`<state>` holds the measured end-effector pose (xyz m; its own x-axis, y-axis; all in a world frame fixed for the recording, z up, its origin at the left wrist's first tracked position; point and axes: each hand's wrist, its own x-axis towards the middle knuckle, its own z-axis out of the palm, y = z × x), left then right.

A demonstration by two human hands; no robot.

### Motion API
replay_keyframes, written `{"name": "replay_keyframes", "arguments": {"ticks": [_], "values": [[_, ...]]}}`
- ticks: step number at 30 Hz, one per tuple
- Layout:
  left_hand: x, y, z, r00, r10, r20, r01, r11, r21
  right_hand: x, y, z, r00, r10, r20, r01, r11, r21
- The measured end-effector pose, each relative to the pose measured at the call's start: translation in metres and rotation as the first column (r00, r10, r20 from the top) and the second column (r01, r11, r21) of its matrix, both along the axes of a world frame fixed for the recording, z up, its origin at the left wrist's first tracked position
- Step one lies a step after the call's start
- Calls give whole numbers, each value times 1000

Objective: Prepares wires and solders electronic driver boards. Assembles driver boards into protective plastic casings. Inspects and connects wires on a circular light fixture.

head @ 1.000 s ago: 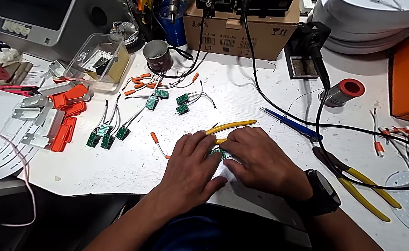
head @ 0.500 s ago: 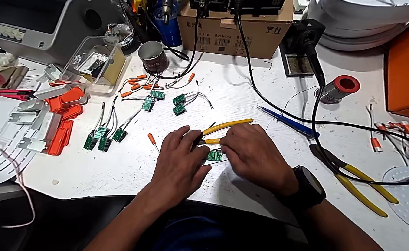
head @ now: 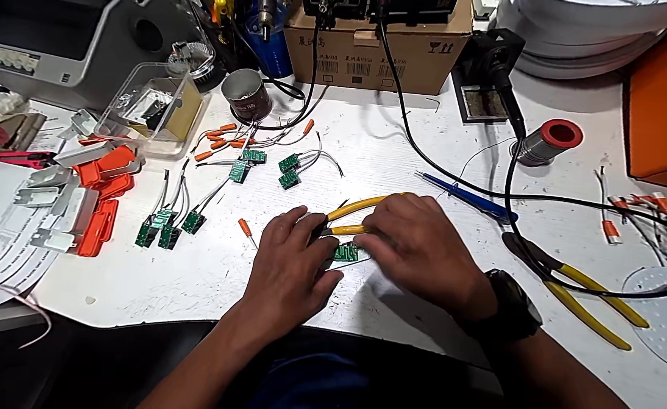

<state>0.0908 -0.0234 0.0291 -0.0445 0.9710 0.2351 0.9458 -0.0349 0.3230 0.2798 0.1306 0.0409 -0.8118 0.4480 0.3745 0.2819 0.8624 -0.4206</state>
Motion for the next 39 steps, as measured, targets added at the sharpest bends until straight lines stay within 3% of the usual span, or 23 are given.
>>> {"name": "replay_keyframes", "arguments": {"ticks": [5,10,14,18,39], "values": [[9,0,-4,996,-90,-9,91,990,109,9,10,14,998,-58,-38,60,998,31],[11,2,-2,995,-102,-3,102,991,83,9,9,9,996,77,33,-78,996,32],[-2,-4,2,999,-40,33,35,990,139,7,4,5,975,163,153,-166,986,6],[-19,-15,4,999,9,42,-13,995,96,0,-4,-1,951,212,224,-221,975,17],[-16,-13,-4,999,-22,31,20,999,47,-2,-5,-7,948,270,172,-278,960,24]]}}
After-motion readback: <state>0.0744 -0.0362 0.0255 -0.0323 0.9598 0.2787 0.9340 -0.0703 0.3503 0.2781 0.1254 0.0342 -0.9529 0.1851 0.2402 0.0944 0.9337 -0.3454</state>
